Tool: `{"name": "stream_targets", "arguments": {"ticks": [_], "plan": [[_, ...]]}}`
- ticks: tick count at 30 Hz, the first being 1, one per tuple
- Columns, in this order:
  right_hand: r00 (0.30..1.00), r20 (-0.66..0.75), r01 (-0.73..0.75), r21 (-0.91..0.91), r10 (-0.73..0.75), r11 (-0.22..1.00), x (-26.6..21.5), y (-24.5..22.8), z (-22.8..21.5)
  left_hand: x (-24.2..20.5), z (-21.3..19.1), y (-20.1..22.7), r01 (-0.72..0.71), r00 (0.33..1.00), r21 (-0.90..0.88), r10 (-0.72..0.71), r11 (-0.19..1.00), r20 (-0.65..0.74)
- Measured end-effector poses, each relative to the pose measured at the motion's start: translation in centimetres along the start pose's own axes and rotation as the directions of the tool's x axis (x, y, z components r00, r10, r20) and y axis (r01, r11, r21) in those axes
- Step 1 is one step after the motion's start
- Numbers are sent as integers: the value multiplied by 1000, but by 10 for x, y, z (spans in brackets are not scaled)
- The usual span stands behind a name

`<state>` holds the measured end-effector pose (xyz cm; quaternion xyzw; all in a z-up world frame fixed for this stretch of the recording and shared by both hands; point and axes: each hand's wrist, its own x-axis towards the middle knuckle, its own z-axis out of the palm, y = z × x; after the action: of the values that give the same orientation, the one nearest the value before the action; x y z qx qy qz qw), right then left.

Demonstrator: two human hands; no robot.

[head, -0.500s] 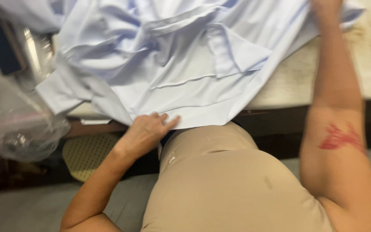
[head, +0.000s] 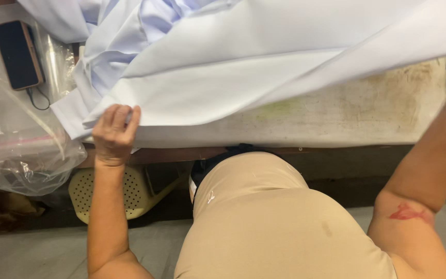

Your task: The person uses small scissors to trim loose threads from a white garment laid on a worktable. They repeatedly reposition the fabric to access different areas, including the collar, sleeves, and hem, and snip visible thread ends.

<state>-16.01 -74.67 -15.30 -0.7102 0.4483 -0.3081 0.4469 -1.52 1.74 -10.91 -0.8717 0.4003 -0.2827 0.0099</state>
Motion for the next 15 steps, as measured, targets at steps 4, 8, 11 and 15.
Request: {"name": "stream_targets", "arguments": {"ticks": [4, 8, 11, 15], "plan": [[996, -90, -23, -69, 17, 997, -66, 30, -44, -8, 9, 16, 73, 976, -176, -35, 982, 213], [914, -80, 289, -559, -398, 777, -108, 44, -59, 1, -5, 25, 299, 851, -188, -172, 936, 497], [848, 60, 484, -496, -527, 721, -117, 52, -53, 12, 0, 44, 373, 860, -189, -261, 908, 439], [728, 312, 672, -499, -611, 546, -117, 46, -26, 7, 14, 58, 425, 789, -63, -336, 903, 515]]}}
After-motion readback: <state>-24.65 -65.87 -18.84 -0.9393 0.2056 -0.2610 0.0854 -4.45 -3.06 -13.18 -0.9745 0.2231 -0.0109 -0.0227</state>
